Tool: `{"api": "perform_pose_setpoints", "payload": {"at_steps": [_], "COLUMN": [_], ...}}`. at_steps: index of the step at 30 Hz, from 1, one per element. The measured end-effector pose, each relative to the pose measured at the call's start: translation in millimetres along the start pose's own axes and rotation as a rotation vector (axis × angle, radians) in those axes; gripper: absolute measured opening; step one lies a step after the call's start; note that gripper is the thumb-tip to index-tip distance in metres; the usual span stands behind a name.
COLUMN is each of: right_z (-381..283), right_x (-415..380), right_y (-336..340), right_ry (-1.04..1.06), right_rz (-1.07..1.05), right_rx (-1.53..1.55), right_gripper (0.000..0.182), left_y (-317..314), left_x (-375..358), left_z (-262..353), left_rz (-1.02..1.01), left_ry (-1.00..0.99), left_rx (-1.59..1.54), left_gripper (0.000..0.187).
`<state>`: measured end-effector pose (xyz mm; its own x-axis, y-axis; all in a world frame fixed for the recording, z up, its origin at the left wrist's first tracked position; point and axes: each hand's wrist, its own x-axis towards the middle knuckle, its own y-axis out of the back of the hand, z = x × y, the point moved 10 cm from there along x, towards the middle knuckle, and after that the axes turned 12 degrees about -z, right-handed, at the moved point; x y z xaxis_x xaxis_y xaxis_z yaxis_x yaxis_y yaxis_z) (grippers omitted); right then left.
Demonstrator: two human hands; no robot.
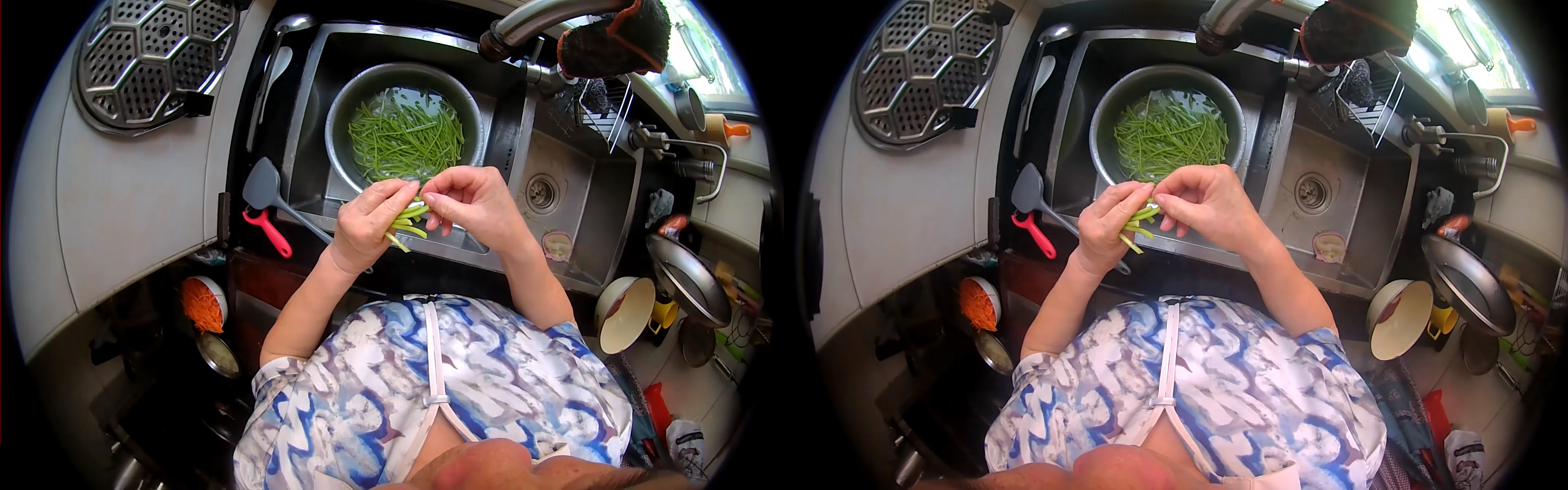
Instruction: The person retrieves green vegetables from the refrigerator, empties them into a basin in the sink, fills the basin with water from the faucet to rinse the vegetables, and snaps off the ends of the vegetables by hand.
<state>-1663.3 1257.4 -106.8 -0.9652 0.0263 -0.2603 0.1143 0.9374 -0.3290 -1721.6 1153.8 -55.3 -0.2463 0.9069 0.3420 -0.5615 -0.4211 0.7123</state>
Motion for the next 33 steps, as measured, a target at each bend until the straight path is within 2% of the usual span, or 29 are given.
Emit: {"api": "perform_pose_setpoints", "payload": {"at_steps": [8, 10, 15, 19, 23, 25, 27, 30, 33], "right_z": [3.4, 4.8, 12.8, 12.4, 8.5, 8.3, 16.9, 32.9, 49.3], "right_x": [-3.9, -5.0, -1.1, -0.4, -4.0, -8.3, -17.1, -46.0, -92.2], "right_y": [3.9, 5.9, 1.4, -2.2, -3.5, 3.4, 23.8, 63.4, 116.8], "right_ry": [-0.025, -0.038, 0.003, 0.074, 0.103, 0.167, 0.085, -0.016, 0.022], "right_rz": [0.037, 0.041, 0.036, 0.017, 0.054, 0.109, 0.182, 0.275, 0.479], "right_rx": [0.053, -0.024, 0.078, -0.006, -0.046, -0.036, -0.115, -0.154, -0.131], "right_gripper": [0.011, 0.009, 0.007, 0.007, 0.008, 0.009, 0.009, 0.011, 0.011], "left_y": [-8.3, -12.5, -14.3, -19.9, -32.8, -31.9, -34.8, -19.7, -9.9], "left_x": [1.4, 1.5, -4.2, -9.7, -18.3, -13.8, -24.0, -30.2, -39.4], "left_z": [6.1, 7.1, -3.8, -7.8, -26.9, -25.5, -44.6, -64.5, -84.1], "left_rz": [0.007, 0.0, 0.127, 0.15, 0.142, 0.14, 0.261, 0.379, 0.473], "left_ry": [0.02, 0.027, 0.074, 0.149, 0.306, 0.325, 0.579, 0.602, 0.628], "left_rx": [0.018, 0.013, -0.288, -0.339, -0.52, -0.608, -0.923, -1.002, -1.063], "left_gripper": [0.039, 0.039, 0.041, 0.04, 0.029, 0.023, 0.02, 0.022, 0.022]}}
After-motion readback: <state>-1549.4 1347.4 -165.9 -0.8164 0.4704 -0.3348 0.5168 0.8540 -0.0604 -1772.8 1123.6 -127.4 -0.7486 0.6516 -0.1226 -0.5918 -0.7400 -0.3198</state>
